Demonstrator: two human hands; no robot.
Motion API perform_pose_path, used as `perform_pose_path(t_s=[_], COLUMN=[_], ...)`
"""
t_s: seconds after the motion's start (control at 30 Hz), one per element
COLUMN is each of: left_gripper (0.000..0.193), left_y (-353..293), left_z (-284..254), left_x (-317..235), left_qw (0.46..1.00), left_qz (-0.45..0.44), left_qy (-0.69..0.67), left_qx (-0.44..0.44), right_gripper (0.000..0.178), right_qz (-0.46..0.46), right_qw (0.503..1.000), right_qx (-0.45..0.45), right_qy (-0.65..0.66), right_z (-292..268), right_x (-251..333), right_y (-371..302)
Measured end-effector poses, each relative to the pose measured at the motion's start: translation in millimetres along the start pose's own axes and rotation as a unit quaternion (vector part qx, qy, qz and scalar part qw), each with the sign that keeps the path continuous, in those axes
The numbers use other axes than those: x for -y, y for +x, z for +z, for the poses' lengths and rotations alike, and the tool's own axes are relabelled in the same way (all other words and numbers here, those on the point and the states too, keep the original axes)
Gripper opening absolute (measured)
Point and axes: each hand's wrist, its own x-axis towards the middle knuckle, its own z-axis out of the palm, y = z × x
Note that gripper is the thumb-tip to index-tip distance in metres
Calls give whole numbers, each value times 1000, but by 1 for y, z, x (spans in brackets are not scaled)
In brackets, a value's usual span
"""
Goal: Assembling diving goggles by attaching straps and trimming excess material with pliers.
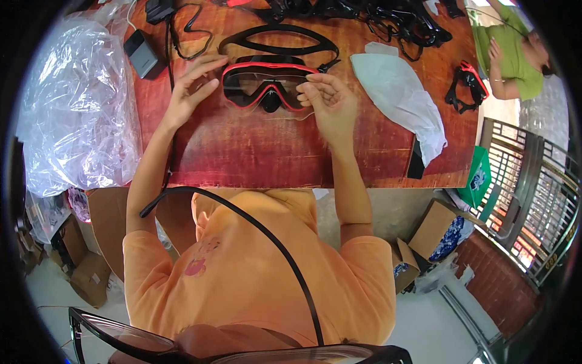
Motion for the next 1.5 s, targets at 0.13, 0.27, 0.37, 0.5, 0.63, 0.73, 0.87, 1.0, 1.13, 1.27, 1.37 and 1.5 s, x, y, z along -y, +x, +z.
perform_pose_path(t_s=[0.13,0.27,0.37,0.5,0.63,0.73,0.87,1.0,1.13,1.27,1.37,1.5], left_gripper=[41,41,48,28,15,18,16,14,24,27,28,25], left_y=[-1,4,8,8,5,1,1,0,3,7,6,6], left_z=[10,18,21,29,44,56,63,66,70,62,60,64], left_x=[-2,3,-6,-19,-28,-17,-19,-10,-7,-15,-6,-8], left_qw=[999,998,994,995,984,981,972,972,950,950,961,965], left_qz=[-20,-12,-9,-15,-44,-23,-5,29,-8,-86,-74,-81], left_qy=[26,-55,-111,-89,-107,-69,-8,29,-157,-208,-158,-104], left_qx=[18,-3,7,-52,-137,-179,-236,-231,-268,-216,-215,-227], right_gripper=[22,23,22,23,23,23,23,23,23,22,23,23], right_qz=[-2,1,8,4,10,12,1,-8,-14,-3,-2,-5], right_qw=[1000,999,999,997,996,995,994,993,993,995,995,996], right_qx=[-8,14,23,40,31,36,26,25,29,11,15,15], right_qy=[-13,35,35,62,77,89,102,112,116,102,100,91], right_z=[-9,-33,-33,-40,-44,-42,-41,-40,-37,-35,-33,-31], right_x=[7,-5,-8,-16,-19,-19,-21,-23,-23,-20,-20,-18], right_y=[1,2,3,8,8,6,5,6,5,2,2,3])
